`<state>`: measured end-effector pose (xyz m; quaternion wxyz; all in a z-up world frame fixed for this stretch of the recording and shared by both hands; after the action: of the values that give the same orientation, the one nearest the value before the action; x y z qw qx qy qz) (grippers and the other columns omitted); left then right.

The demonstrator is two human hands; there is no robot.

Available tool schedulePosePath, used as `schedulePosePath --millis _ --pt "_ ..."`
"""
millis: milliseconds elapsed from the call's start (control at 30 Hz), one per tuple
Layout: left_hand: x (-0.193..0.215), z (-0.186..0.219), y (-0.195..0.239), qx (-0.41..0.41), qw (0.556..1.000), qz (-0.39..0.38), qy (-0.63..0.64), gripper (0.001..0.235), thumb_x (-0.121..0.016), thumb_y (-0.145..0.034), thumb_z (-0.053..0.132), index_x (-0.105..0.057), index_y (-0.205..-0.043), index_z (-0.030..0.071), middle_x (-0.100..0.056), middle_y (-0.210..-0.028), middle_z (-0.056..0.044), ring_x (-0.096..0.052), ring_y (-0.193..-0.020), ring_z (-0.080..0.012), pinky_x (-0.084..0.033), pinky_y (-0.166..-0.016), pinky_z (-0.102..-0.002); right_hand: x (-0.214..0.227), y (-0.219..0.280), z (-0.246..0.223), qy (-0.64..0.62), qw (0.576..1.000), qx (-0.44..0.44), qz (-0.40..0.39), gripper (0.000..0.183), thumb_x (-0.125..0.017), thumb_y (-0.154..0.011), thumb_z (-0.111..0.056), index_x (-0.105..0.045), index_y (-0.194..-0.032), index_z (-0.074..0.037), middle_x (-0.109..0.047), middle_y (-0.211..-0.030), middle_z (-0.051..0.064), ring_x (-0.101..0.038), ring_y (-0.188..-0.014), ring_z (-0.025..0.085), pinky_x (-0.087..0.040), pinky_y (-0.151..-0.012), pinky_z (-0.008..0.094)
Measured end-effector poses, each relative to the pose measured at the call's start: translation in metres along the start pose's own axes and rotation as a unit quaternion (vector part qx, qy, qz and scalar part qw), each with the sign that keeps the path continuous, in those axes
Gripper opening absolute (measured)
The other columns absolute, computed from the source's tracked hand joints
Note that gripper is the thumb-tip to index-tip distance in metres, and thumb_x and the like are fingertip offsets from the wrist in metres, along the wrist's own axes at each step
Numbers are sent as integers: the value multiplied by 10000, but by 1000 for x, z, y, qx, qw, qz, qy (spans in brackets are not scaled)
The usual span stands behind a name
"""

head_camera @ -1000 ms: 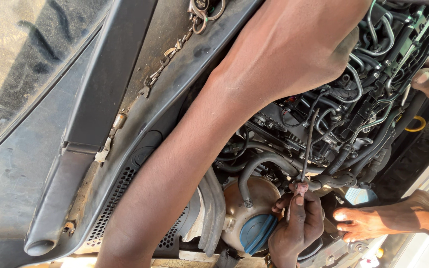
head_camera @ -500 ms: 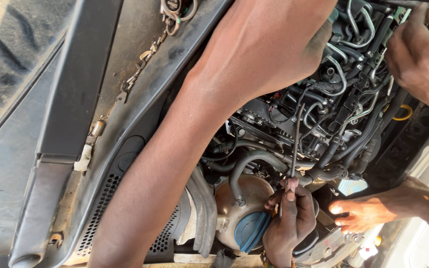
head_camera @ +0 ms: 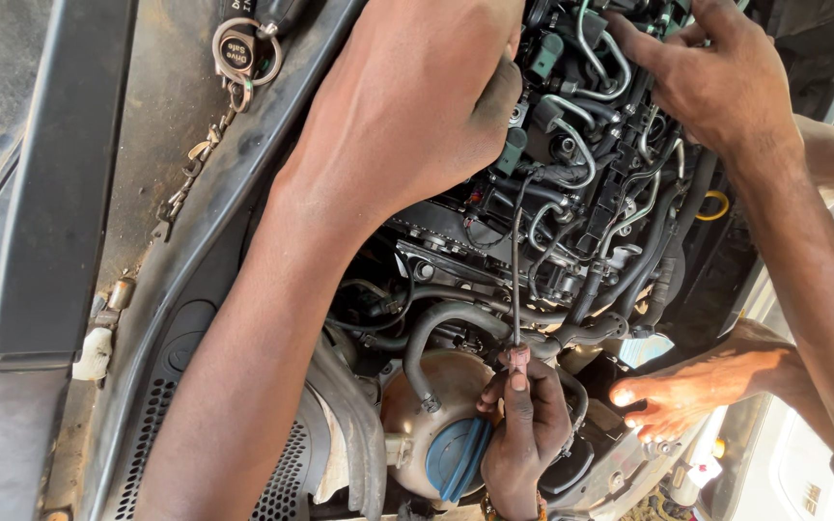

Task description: The person works on a car engine with the hood open, using a screwdriver to adjust components while another person assists by holding parts and using a tool. They manipulate hoses and wires within the engine bay.

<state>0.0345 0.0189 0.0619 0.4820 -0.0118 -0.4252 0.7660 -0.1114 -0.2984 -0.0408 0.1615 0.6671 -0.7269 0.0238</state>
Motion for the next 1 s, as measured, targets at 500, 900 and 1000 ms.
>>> schedulePosePath --millis 500,900,1000 --pt "-9 -10 11 19 1000 19 12 117 -734 -852 18 -663 -909 -56 -636 -711 -200 -642 -628 -392 -501 -584 -467 -3 1 1 -11 1000 13 8 273 -580 -1054 -177 -636 -1176 60 -675 -1030 105 -589 -728 115 -481 -593 260" --pt "-24 -21 19 33 996 77 26 132 -705 -784 26 -672 -911 9 -649 -682 -179 -638 -583 -385 -481 -511 -468 -11 5 -2 -8 999 32 10 255 -547 -1075 -139 -637 -1214 55 -694 -1111 152 -593 -728 126 -465 -609 251" --pt "-31 -25 21 38 995 82 33 147 -693 -776 8 -672 -921 23 -646 -661 -146 -627 -551 -342 -471 -493 -440 -13 5 -2 -12 999 33 12 244 -543 -1086 -138 -633 -1204 57 -691 -1114 157 -597 -718 125 -477 -603 253"
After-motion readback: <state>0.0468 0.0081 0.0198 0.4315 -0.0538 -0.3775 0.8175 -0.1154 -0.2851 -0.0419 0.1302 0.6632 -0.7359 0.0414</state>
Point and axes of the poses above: each hand's wrist, its own y-axis away from the middle knuckle, its own x-axis out of the back of the hand, z = x × y, the point moved 6 cm from there along -y, towards the middle knuckle
